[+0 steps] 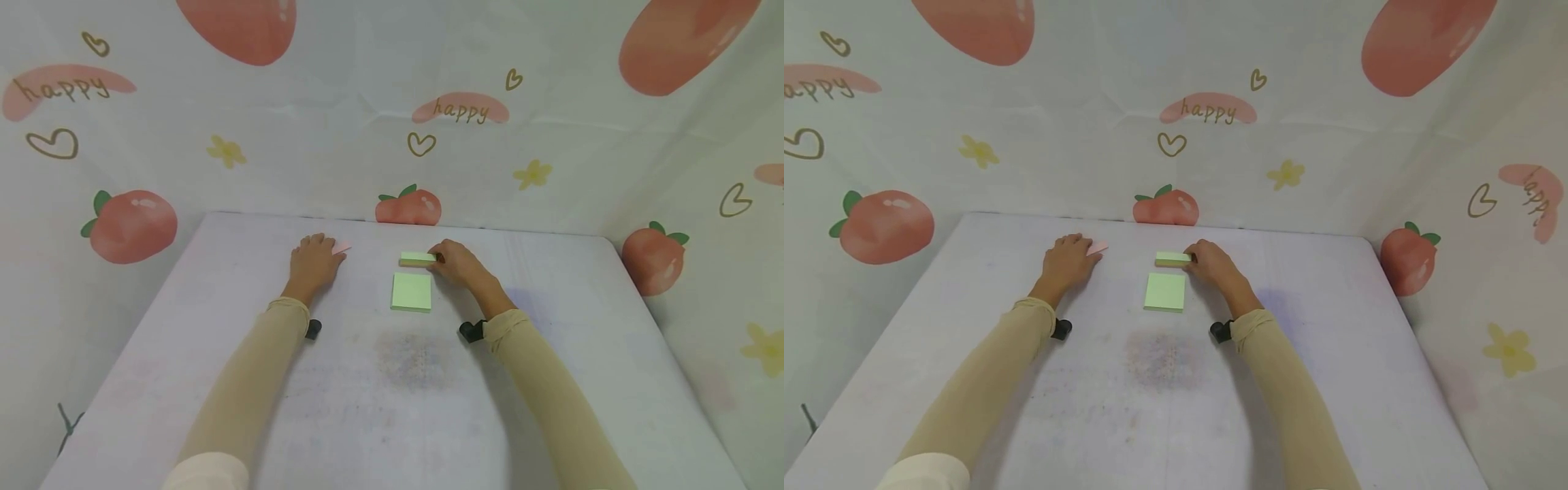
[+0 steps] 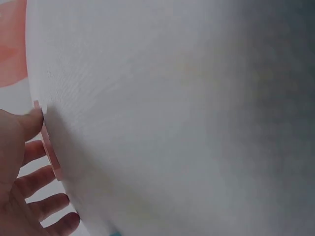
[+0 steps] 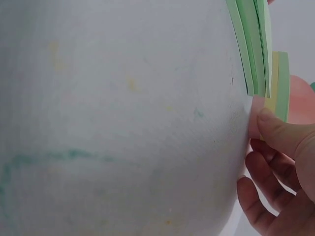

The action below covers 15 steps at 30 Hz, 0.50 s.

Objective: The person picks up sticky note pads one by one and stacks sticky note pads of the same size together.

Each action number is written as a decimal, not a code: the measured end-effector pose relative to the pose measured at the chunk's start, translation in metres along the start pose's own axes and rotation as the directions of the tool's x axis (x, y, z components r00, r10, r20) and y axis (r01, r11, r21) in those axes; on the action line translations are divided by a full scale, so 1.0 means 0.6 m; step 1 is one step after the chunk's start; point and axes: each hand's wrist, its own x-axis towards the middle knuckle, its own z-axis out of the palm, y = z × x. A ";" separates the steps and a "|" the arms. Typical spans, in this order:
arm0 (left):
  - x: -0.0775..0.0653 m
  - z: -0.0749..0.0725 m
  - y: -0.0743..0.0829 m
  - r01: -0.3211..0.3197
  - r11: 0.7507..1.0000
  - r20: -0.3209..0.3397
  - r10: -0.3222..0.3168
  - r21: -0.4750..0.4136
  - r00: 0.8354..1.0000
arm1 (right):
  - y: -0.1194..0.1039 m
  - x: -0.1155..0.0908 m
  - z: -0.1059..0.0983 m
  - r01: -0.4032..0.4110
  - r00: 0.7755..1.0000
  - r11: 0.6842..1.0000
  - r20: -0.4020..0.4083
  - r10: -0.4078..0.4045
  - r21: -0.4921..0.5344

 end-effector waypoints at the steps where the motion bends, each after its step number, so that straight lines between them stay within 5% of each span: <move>1: 0.000 0.001 0.001 -0.006 1.000 -0.010 0.006 0.006 1.000 | 0.000 0.000 0.000 0.001 1.000 1.000 -0.001 -0.001 0.000; 8: 0.001 -0.003 0.014 -0.061 0.992 -0.035 0.066 0.109 0.997 | 0.002 0.001 0.001 0.000 1.000 1.000 -0.010 0.000 0.007; 15: 0.003 -0.002 0.014 -0.058 0.993 -0.062 0.065 0.102 0.996 | -0.002 -0.003 -0.002 0.000 1.000 1.000 0.001 0.000 0.006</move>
